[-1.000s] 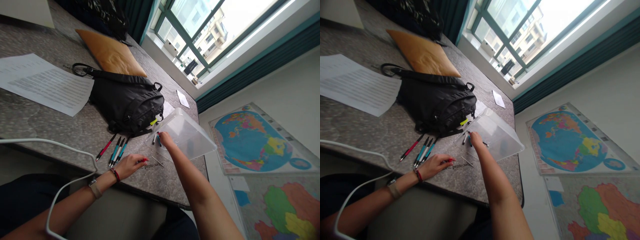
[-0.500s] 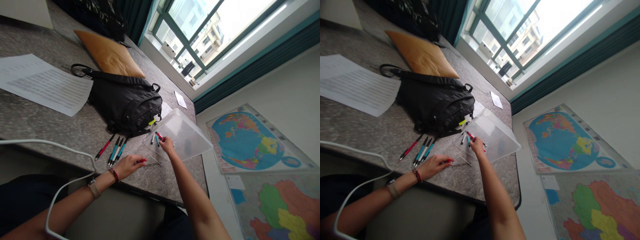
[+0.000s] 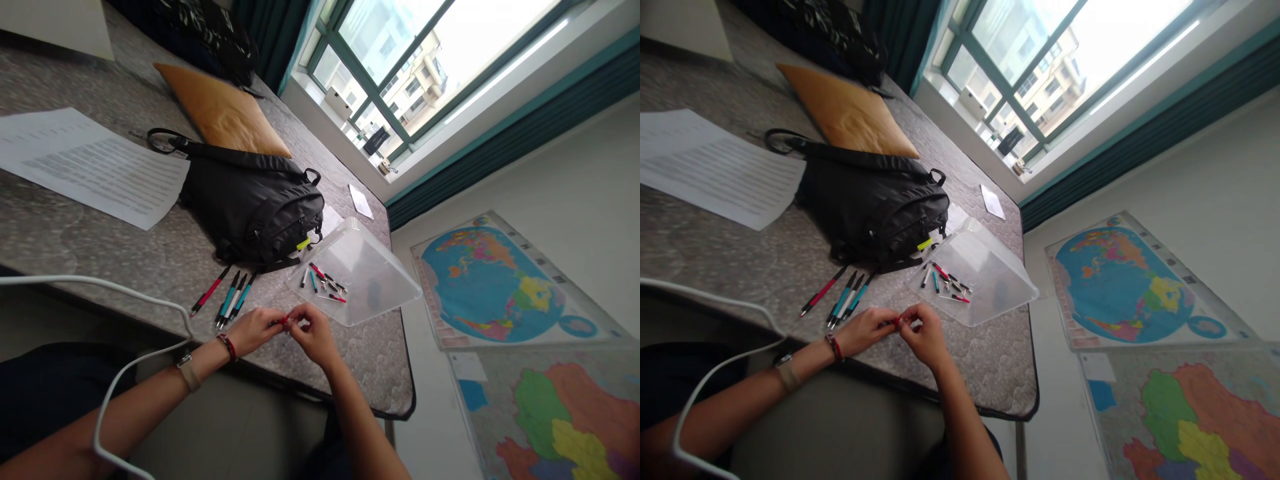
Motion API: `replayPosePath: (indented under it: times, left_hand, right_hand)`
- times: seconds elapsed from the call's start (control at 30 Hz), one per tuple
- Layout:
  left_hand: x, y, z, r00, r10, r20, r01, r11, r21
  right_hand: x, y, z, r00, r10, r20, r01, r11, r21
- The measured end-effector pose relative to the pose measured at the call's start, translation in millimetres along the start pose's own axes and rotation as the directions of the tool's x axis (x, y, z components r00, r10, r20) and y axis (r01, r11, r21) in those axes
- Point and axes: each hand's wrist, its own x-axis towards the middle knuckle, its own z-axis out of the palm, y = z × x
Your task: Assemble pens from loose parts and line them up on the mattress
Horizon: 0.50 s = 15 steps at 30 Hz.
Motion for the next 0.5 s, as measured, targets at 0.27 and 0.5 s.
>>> replayPosePath:
  times: [0.27,0.5]
  left_hand:
    - [0.7,1.0,-2.2,1.0,0.012,-0.011,-0.012,1.0,0.015]
    - [-8.6,1.1,4.0,1.0,0.027,-0.013,-0.026,0.998,0.053]
  right_hand:
    - [-5.9,52.8,-8.7,0.988,0.02,-0.155,-0.04,0.991,-0.128]
    - [-2.3,108.7,-10.0,0.964,0.108,-0.244,-0.213,0.861,-0.461]
